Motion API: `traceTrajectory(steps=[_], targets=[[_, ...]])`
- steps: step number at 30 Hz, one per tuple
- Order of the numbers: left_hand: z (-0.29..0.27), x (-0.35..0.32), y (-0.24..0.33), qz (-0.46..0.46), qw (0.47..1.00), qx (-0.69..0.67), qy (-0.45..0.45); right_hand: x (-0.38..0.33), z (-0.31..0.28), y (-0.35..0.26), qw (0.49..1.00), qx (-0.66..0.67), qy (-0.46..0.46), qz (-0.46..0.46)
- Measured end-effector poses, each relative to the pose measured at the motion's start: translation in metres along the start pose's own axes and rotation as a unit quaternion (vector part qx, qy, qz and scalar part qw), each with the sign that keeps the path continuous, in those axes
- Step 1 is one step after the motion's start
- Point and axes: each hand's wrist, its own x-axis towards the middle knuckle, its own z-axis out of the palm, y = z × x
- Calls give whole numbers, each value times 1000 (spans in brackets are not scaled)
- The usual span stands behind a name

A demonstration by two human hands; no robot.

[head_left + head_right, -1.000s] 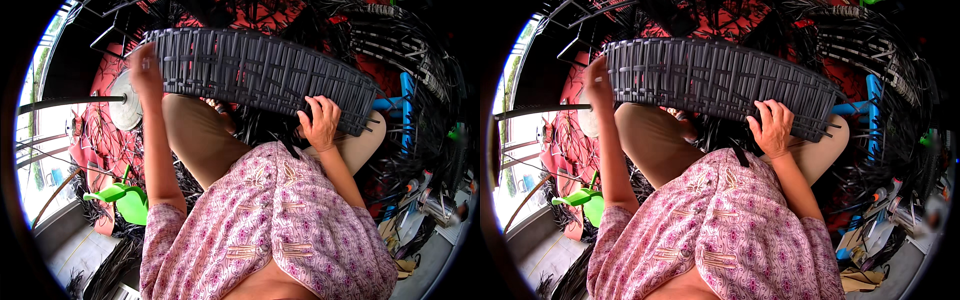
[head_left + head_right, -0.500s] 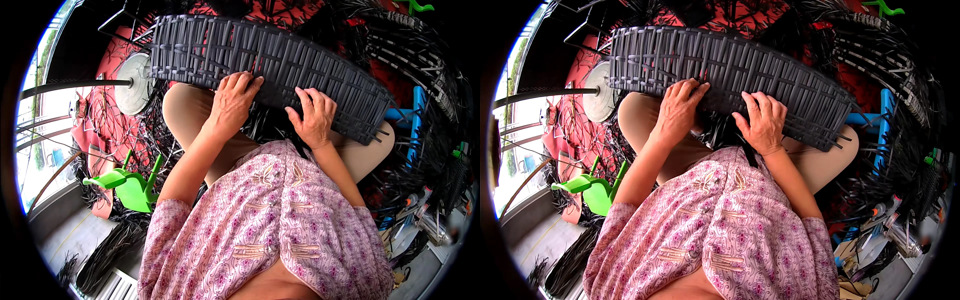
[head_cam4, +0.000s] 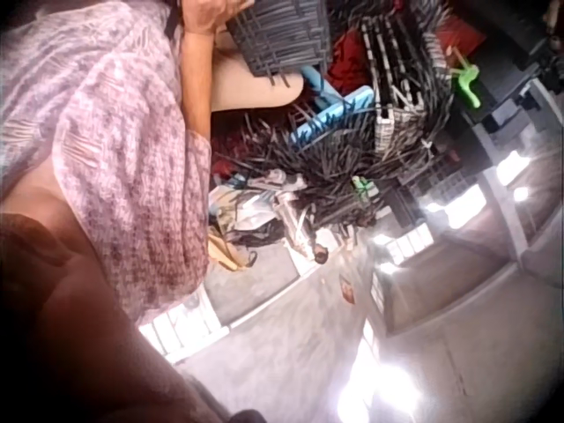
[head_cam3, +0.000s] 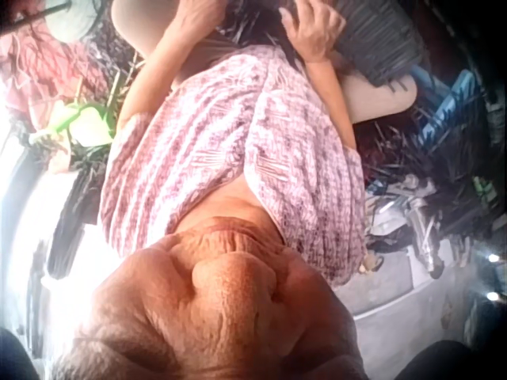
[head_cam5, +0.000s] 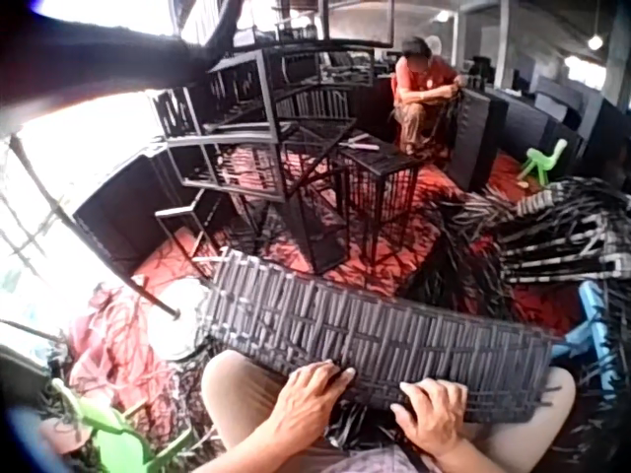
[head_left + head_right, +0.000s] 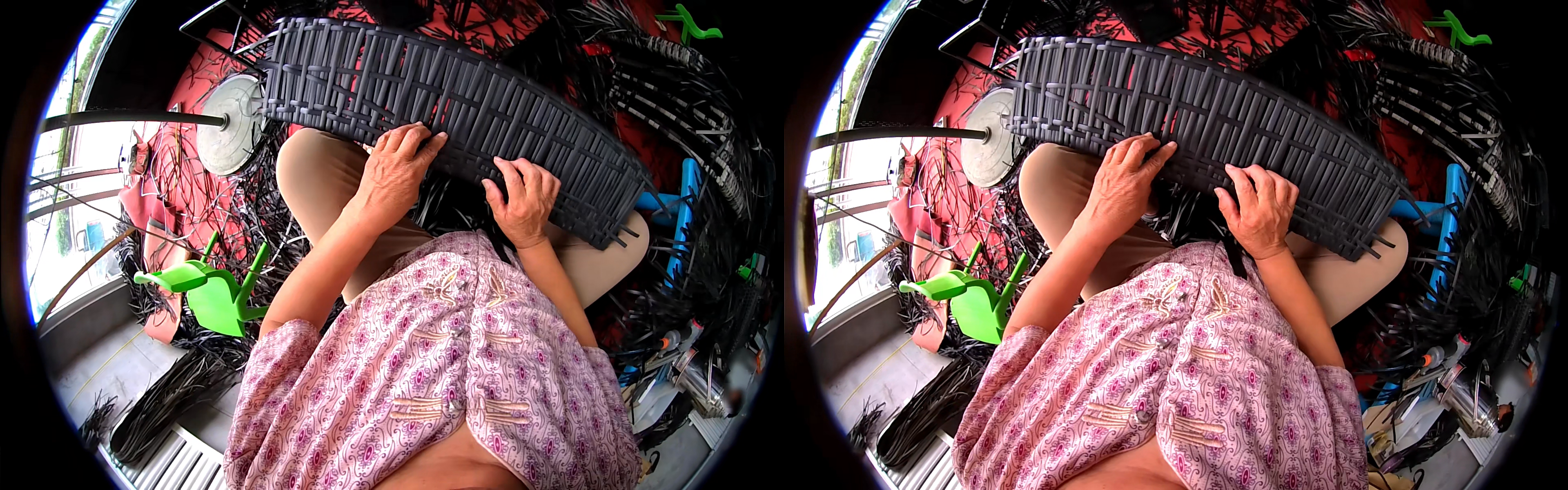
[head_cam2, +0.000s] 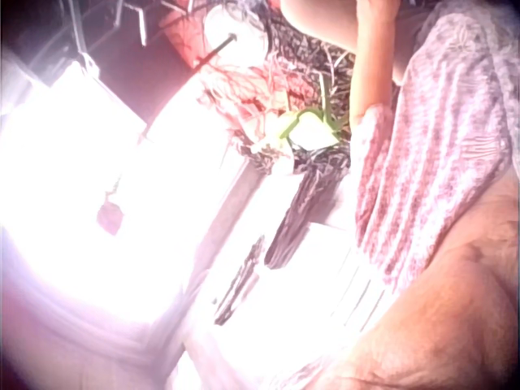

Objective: The person sits cross-legged on the floor and weaves black synthetic strands through the frame of a chair seat. They repeatedly thread the strands by hand, adjust the weave, and trim excess material with scissors. The person works on a single seat component while other furniture frames and materials are visible nearby.

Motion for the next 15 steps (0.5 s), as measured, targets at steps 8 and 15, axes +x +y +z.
traceTrajectory(steps=[8, 15], targets=[[-30, 2, -15, -34, 998, -37, 32, 2, -1, -1, 1000, 4, 1, -12], [-38, -2, -57, -73, 994, 74, 21, 4, -5, -6, 1000, -15, 0, -8]])
